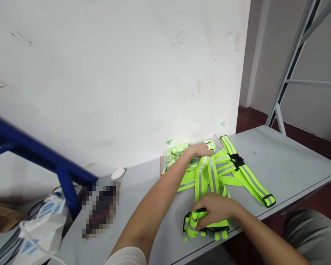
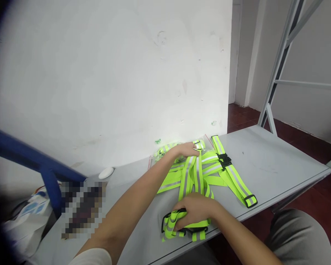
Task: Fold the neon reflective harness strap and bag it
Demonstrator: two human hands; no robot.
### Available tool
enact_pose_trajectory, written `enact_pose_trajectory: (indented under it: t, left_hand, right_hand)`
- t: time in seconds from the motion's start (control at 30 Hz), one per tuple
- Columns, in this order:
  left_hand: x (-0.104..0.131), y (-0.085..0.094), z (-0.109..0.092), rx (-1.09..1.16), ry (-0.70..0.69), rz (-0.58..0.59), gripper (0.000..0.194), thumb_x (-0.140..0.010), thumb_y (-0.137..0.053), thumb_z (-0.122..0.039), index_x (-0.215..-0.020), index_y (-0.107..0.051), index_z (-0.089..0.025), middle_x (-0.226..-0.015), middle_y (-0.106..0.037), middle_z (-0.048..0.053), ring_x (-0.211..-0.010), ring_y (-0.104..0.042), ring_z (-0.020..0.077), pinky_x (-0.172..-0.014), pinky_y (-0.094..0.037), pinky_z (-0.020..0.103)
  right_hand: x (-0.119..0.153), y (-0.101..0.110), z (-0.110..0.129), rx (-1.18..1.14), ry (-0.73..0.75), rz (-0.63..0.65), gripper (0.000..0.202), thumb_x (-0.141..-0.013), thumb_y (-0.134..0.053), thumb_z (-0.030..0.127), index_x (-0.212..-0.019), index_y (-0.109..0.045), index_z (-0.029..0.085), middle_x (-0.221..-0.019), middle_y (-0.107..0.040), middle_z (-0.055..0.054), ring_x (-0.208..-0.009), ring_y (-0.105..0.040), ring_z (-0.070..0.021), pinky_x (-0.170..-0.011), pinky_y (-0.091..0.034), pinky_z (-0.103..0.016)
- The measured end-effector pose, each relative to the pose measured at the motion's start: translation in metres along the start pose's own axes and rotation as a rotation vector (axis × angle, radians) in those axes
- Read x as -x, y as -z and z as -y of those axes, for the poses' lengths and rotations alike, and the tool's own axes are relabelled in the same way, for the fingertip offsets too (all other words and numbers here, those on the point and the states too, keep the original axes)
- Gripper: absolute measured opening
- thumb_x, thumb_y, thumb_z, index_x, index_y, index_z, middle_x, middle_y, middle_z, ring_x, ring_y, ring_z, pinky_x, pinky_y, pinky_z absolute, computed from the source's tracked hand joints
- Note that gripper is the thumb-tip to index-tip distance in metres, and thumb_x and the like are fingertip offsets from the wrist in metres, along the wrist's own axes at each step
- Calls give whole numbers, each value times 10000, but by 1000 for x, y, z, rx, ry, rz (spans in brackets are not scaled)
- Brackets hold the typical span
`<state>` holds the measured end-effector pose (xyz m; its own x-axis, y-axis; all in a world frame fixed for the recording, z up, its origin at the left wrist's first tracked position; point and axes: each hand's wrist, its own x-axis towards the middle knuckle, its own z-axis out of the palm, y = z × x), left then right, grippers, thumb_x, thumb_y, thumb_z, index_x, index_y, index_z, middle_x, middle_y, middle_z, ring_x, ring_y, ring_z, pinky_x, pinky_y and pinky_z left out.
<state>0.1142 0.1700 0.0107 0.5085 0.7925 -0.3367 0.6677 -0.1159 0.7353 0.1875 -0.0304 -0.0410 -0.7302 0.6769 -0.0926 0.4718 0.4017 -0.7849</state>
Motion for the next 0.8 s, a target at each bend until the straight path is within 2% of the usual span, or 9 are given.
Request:
enact_pose_trajectory:
  t: [0.1, 0.2, 0.33, 0.47, 0.6, 0.7, 0.8]
  left_hand:
    - [3, -3, -1, 68, -12, 47, 210, -589, -818, -297, -677, -677, -169, -651, -656, 51, -561, -602, 196, -525, -474, 298]
    - [6, -13, -4, 184, -64, 71, 243, -657, -747, -381, -771, -684, -176, -734, -695, 77, -631, -647, 211, -569, -493, 298]
    - [1, -23, -5, 263, -107, -18, 305, -721, -677, -426, -890, -643, -174, -822, -695, 92, -766, -666, 223, -629, -493, 291]
    - [-2, -15, -1, 196, -72, -109, 233, -639, -743, -369, -705, -613, -188, -635, -607, 37, -710, -623, 236, -580, -435, 287]
    - [0, -1, 6, 156, -8, -69, 228, -573, -781, -319, -577, -592, -193, -480, -496, -2, -574, -576, 225, -530, -397, 295]
    - [2, -1, 9, 197, 15, -47, 239, -542, -808, -321, -635, -631, -189, -506, -534, 1, -546, -568, 211, -522, -404, 293]
    - [2, -11, 9, 298, -11, -59, 296, -579, -798, -365, -769, -649, -192, -637, -622, 23, -631, -605, 202, -565, -445, 274]
  right_hand:
    - [0, -1, -2, -24, 16, 2, 301, -751, -714, 469, -916, -718, 217, -729, -633, 67, -659, -538, -100, -559, -310, -179]
    - [-1, -2, -5, -34, 41, -11, 313, -751, -716, 472, -935, -722, 219, -747, -651, 65, -671, -547, -98, -559, -314, -178]
    - [-2, -3, -7, -13, 40, -17, 292, -734, -738, 444, -916, -727, 216, -713, -639, 76, -655, -530, -91, -566, -303, -183]
    - [-1, -3, -6, -20, 29, -12, 281, -733, -742, 440, -909, -727, 221, -705, -633, 83, -633, -513, -86, -554, -292, -185]
    - [0, -2, -4, -35, 21, -15, 269, -728, -744, 431, -903, -726, 228, -703, -634, 82, -632, -519, -88, -551, -301, -180]
    - [0, -3, -5, -37, 20, -19, 275, -720, -746, 437, -894, -726, 226, -702, -635, 80, -640, -525, -90, -555, -307, -179]
    - [-1, -4, -7, -27, 29, -15, 294, -723, -738, 457, -895, -725, 220, -700, -628, 81, -641, -523, -87, -554, -303, -181]
